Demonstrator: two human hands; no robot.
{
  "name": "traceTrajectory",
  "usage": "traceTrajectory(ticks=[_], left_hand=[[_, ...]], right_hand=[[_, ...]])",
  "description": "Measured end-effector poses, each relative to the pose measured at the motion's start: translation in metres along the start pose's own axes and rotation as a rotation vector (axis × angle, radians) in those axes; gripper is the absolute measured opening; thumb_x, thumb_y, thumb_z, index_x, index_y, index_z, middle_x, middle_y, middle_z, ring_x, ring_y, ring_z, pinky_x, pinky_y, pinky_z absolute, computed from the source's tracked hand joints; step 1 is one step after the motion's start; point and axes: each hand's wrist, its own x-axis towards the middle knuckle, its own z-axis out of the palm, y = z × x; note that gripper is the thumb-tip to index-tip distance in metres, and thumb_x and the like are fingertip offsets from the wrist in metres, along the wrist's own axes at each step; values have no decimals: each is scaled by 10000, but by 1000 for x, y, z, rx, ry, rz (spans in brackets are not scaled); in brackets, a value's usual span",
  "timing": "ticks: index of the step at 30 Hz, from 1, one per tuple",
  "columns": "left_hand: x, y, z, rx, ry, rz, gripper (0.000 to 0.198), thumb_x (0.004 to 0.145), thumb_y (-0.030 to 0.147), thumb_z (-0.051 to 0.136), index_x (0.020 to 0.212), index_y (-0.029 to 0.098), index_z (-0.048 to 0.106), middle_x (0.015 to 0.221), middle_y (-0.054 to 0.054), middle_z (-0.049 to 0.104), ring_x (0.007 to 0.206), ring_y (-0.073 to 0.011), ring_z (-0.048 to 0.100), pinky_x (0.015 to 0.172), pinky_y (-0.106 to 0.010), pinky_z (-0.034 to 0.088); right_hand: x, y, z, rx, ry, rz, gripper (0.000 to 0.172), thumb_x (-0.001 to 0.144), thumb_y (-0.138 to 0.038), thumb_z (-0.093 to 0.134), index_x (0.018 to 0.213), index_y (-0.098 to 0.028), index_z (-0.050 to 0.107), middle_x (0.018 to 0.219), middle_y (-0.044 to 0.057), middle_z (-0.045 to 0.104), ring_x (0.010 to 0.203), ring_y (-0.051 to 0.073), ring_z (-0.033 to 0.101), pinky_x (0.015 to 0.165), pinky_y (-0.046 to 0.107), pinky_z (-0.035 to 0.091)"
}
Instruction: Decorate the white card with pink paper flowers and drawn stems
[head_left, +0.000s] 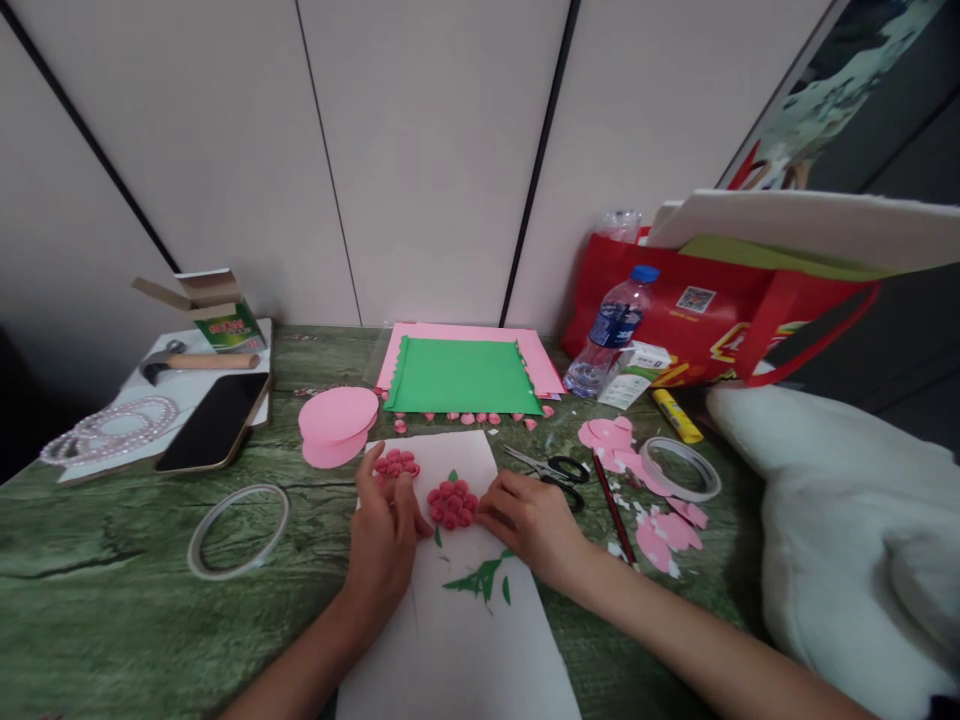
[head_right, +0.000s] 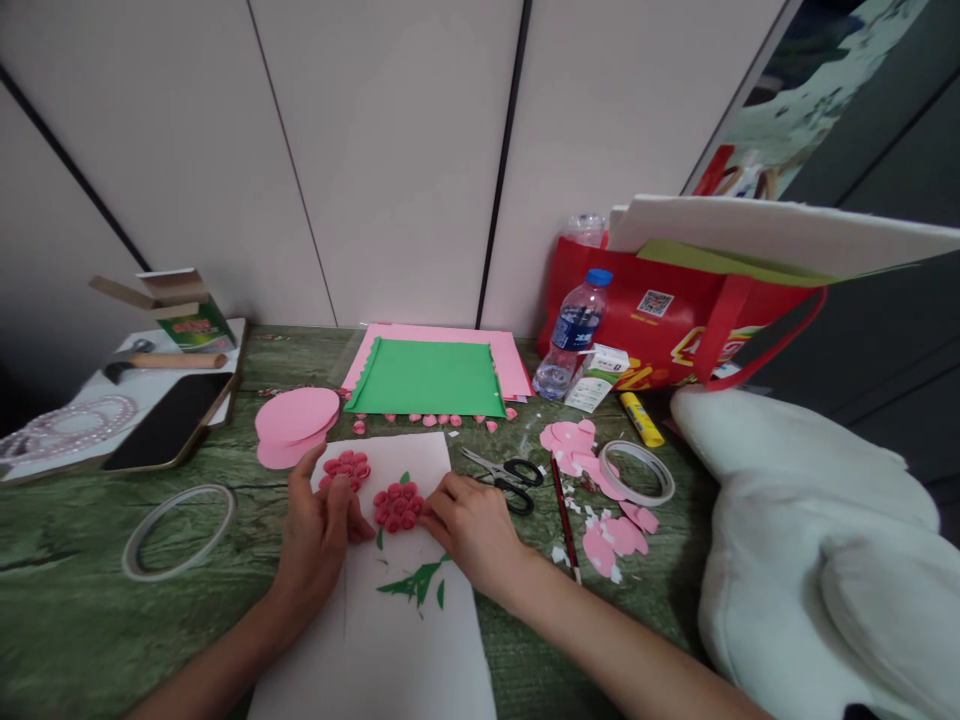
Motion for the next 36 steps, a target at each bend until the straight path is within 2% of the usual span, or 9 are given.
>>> traceTrajectory(ticks=[4,7,12,17,25,36], left_hand=[[-1,1,-1,3,-5,-6,592,896,414,358,1382,138,161,491,72,532,441,-159,565,511,-297,488],[0,0,-1,0,-11,-9,602,893,418,359,1385,137,157,488,72,534,439,-166,570,514,-307,490],[0,-1,0,0,1,-8,603,886,415,367,1384,136,170,484,70,532,431,-169,568,512,-309,491],[0,-1,0,5,7,-19,612,882,419,380,1383,131,177,478,66,534,435,-173,570,506,-304,487],[-1,2,-1,11,3,-19,574,890,429,367,1369,170,185,492,81,528,443,-159,572,508,-288,484],[-1,1,-1,10,1,-21,580,892,446,366,1374,182,179,487,82,534,442,-161,575,510,-296,494]], right_hand=[[0,1,0,-19,13,-27,179,880,-259,524,781,-166,641,761,38,603,670,124,571,597,221,391],[-1,2,-4,-39,3,-108,183,901,-225,483,811,-165,630,783,40,595,700,121,560,601,215,382],[-4,4,-12,-175,-67,-291,159,885,-120,465,824,-169,604,802,39,570,709,136,504,565,234,332],[-2,2,-13,-282,-143,-386,113,879,-107,480,876,-141,587,837,72,573,756,171,499,547,253,326],[2,0,-10,-333,-195,-429,89,861,-107,499,858,-135,583,825,78,566,752,195,500,523,281,337],[1,2,-4,-291,-82,-383,132,860,-96,469,787,-146,567,767,46,563,662,157,480,507,279,307]])
